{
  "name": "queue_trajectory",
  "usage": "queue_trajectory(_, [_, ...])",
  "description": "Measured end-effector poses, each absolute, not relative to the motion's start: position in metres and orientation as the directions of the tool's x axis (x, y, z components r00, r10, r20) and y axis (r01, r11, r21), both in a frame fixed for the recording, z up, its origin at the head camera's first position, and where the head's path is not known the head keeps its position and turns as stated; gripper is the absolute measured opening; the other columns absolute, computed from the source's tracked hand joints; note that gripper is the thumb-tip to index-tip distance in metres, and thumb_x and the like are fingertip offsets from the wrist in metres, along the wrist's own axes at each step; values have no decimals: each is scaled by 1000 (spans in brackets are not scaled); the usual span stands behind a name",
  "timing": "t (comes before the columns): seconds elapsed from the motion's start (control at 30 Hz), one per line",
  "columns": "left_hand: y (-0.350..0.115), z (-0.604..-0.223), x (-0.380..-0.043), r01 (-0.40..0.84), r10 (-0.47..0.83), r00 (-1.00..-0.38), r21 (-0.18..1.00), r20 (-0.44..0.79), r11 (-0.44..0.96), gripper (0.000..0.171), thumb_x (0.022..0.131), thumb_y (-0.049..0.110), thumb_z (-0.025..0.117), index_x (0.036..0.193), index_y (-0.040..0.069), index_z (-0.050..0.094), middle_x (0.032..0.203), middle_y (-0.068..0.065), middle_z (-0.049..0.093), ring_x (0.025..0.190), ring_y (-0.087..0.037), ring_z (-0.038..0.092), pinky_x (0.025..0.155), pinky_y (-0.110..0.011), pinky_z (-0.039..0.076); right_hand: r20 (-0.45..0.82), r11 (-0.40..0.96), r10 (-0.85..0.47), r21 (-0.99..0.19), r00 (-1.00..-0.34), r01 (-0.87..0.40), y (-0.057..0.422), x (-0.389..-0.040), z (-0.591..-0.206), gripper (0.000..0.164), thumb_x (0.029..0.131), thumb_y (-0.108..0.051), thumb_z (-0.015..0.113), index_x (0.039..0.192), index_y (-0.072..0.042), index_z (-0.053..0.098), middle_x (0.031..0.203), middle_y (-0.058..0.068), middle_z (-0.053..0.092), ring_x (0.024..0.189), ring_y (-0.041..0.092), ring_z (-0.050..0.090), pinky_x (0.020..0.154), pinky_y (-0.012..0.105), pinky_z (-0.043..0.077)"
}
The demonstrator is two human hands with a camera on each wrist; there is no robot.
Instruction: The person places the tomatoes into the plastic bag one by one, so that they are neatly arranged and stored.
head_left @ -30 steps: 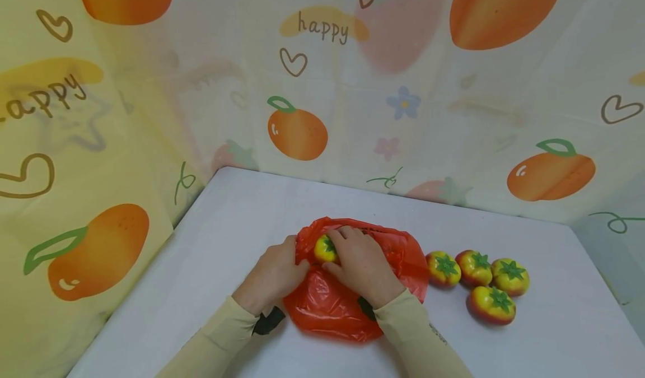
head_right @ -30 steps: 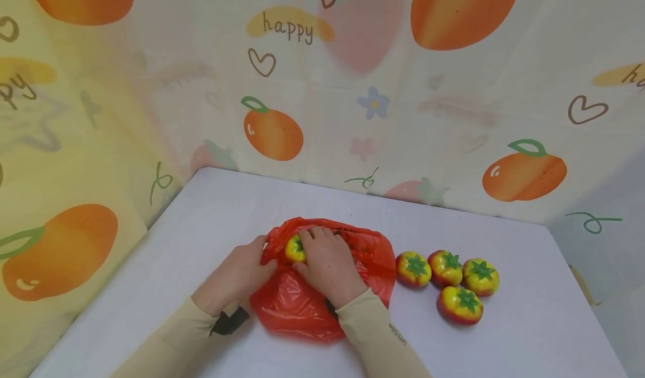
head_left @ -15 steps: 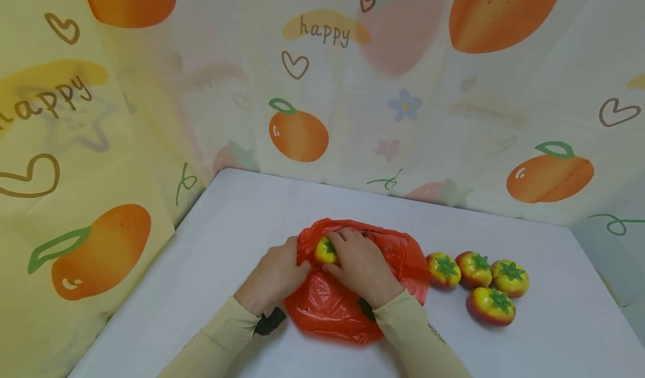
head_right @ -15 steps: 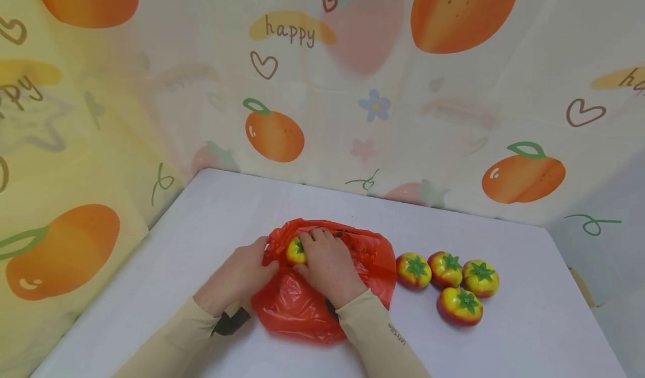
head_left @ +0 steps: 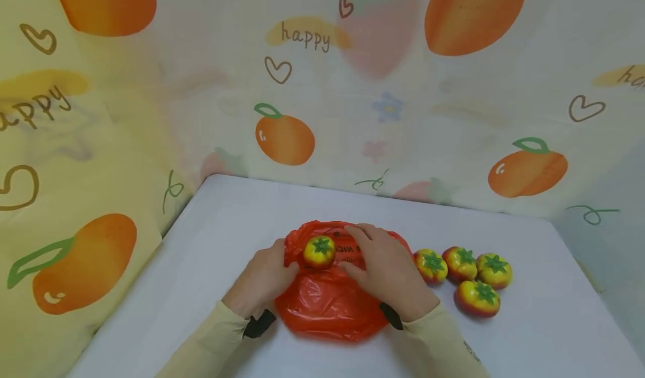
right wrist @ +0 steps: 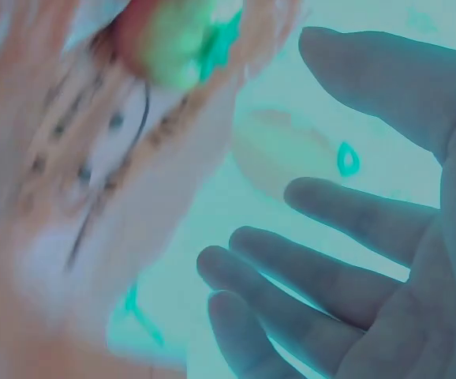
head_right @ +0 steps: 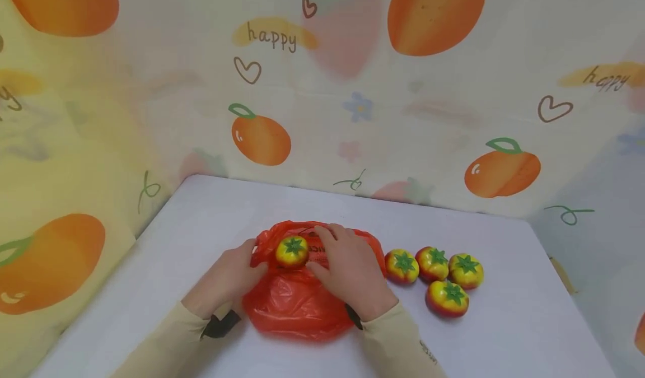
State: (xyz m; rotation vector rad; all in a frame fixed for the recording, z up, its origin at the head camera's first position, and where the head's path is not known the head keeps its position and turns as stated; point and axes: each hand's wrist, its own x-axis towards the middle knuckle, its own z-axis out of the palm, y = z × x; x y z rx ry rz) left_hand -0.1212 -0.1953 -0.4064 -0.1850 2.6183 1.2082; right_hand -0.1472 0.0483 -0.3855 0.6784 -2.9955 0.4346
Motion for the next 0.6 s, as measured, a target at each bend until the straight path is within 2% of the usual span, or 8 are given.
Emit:
queue_trajectory(0.17, [-198,-408,-122,-208,-1,-959,703,-283,680,60,102,18,65,153,-4,45,127,-19,71,90,-23,66,73,-34,63,132,909,-337,-214,-932,-359,96,-133,-376,73,93,-50,82,153,-17,59,152,12,63,137,36,62,109,59,57])
queue_trajectory(0.4, [-201,-408,-125,-201,9,-953,655,-302,728,67,102,22,63,159,-6,39,138,-22,68,94,-22,65,77,-35,63,191,946,-246,-168,-950,-278,171,-111,-379,61,94,-40,82,145,-10,65,142,16,69,130,40,65,103,64,58])
queue_trajectory(0.6, [-197,-403,-127,-205,7,-949,634,-315,746,69,103,23,64,160,-7,39,141,-24,67,96,-23,66,81,-38,64,80,984,-100,-139,-992,-111,219,-96,-396,69,88,-46,87,141,-6,65,138,25,68,119,47,65,98,71,56])
